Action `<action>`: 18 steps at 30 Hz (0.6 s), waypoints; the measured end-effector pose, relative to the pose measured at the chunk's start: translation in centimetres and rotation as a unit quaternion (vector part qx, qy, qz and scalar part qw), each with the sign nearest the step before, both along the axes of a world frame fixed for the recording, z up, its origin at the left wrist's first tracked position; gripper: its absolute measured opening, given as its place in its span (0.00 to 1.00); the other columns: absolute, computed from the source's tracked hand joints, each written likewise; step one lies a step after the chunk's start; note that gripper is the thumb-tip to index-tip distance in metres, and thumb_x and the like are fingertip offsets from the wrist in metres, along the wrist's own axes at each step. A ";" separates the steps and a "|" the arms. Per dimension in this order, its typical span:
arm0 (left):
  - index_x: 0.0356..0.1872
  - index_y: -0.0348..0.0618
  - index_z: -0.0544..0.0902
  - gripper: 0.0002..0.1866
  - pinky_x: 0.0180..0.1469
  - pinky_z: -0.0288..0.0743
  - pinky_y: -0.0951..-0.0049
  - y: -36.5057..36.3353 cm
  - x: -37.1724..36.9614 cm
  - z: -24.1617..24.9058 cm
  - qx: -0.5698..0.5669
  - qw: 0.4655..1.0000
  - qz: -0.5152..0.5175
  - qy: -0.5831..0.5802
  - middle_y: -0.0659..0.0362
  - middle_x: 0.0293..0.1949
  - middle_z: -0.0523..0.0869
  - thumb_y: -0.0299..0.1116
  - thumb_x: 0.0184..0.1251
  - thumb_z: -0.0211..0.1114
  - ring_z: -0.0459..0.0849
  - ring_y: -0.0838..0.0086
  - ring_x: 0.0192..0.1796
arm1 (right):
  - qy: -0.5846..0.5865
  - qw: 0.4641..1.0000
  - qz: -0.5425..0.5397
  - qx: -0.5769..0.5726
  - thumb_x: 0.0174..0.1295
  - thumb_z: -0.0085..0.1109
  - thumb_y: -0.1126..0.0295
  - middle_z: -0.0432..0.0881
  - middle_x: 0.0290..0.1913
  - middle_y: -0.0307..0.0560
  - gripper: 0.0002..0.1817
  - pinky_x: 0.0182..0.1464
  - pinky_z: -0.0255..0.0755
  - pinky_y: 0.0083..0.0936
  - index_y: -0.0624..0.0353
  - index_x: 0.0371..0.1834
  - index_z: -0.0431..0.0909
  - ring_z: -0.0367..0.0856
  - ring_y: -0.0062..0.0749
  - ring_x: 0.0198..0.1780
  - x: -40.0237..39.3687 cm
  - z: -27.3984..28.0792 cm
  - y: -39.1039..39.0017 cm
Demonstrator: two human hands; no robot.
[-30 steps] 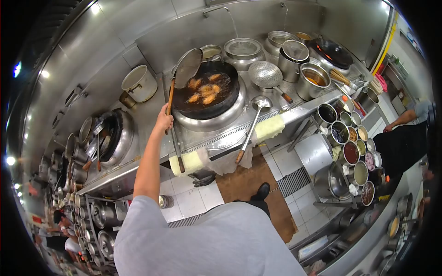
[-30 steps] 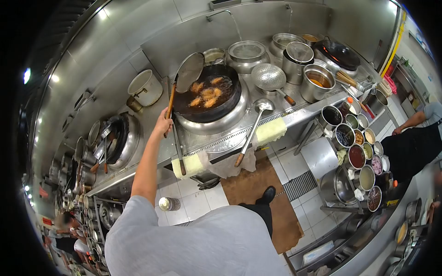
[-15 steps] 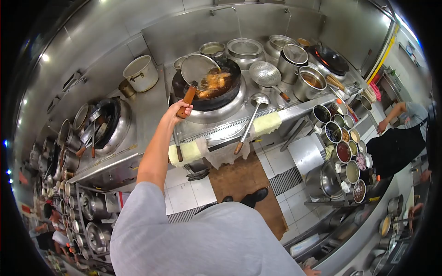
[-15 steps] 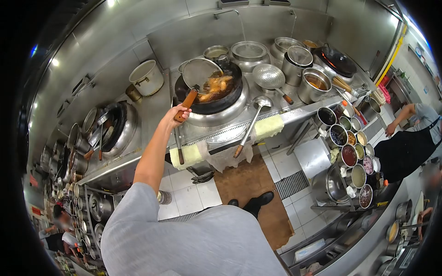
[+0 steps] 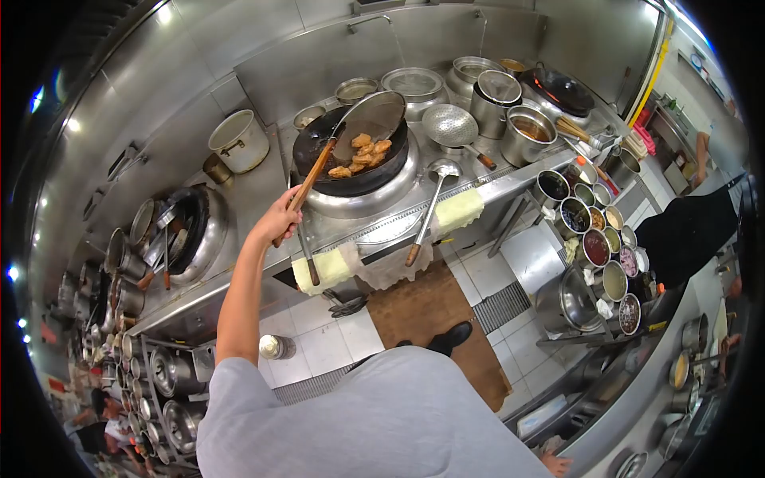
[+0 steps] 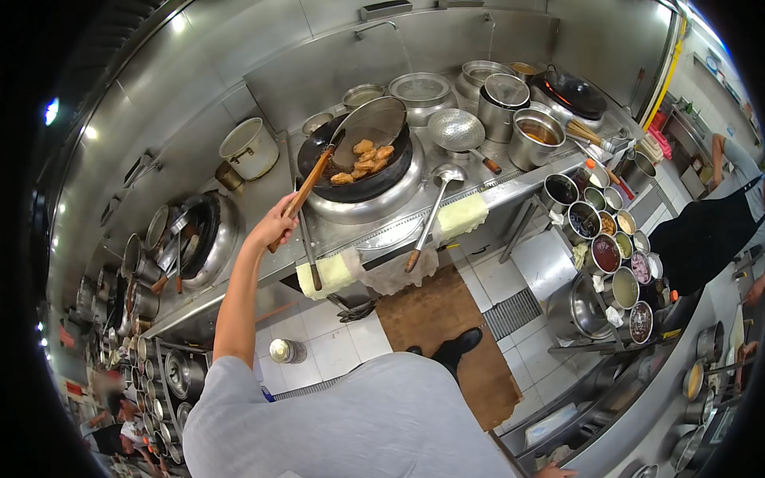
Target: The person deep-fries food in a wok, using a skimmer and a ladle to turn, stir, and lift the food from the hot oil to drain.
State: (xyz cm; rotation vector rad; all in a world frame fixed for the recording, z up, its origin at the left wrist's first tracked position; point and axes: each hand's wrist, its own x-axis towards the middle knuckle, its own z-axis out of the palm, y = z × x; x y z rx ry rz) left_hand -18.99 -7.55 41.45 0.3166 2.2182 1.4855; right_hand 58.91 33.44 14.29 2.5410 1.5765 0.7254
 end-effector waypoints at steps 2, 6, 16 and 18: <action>0.70 0.54 0.56 0.42 0.16 0.63 0.81 -0.1 1.5 1.5 -0.015 1.000 -0.001 0.013 0.59 0.33 0.71 0.17 0.49 0.53 0.68 0.81 0.20 | 0.017 0.999 -0.021 -0.022 0.45 0.65 0.46 0.62 0.62 0.56 0.47 0.55 0.64 0.50 0.49 0.67 0.54 0.66 0.52 0.58 0.4 -0.3 0.0; 0.69 0.55 0.58 0.41 0.17 0.63 0.81 -0.7 3.2 3.2 -0.039 0.998 0.009 0.044 0.60 0.35 0.70 0.17 0.49 0.52 0.69 0.82 0.20 | 0.042 0.996 -0.059 -0.059 0.45 0.67 0.48 0.60 0.65 0.56 0.51 0.58 0.63 0.50 0.48 0.72 0.51 0.64 0.52 0.61 1.4 -2.8 1.8; 0.69 0.55 0.58 0.40 0.16 0.64 0.79 -0.6 -0.8 -0.8 -0.032 0.986 0.113 0.118 0.60 0.31 0.71 0.17 0.50 0.52 0.68 0.80 0.19 | -0.022 0.997 -0.028 -0.064 0.45 0.58 0.36 0.66 0.54 0.57 0.44 0.49 0.66 0.49 0.52 0.60 0.59 0.68 0.53 0.51 0.7 -1.9 1.9; 0.69 0.54 0.56 0.39 0.15 0.64 0.77 -0.4 -3.1 -3.2 -0.034 0.978 0.170 0.112 0.61 0.26 0.71 0.17 0.52 0.51 0.69 0.80 0.18 | -0.023 0.998 -0.021 -0.049 0.44 0.56 0.34 0.67 0.51 0.57 0.42 0.46 0.66 0.49 0.54 0.55 0.61 0.69 0.53 0.48 0.3 -1.5 1.5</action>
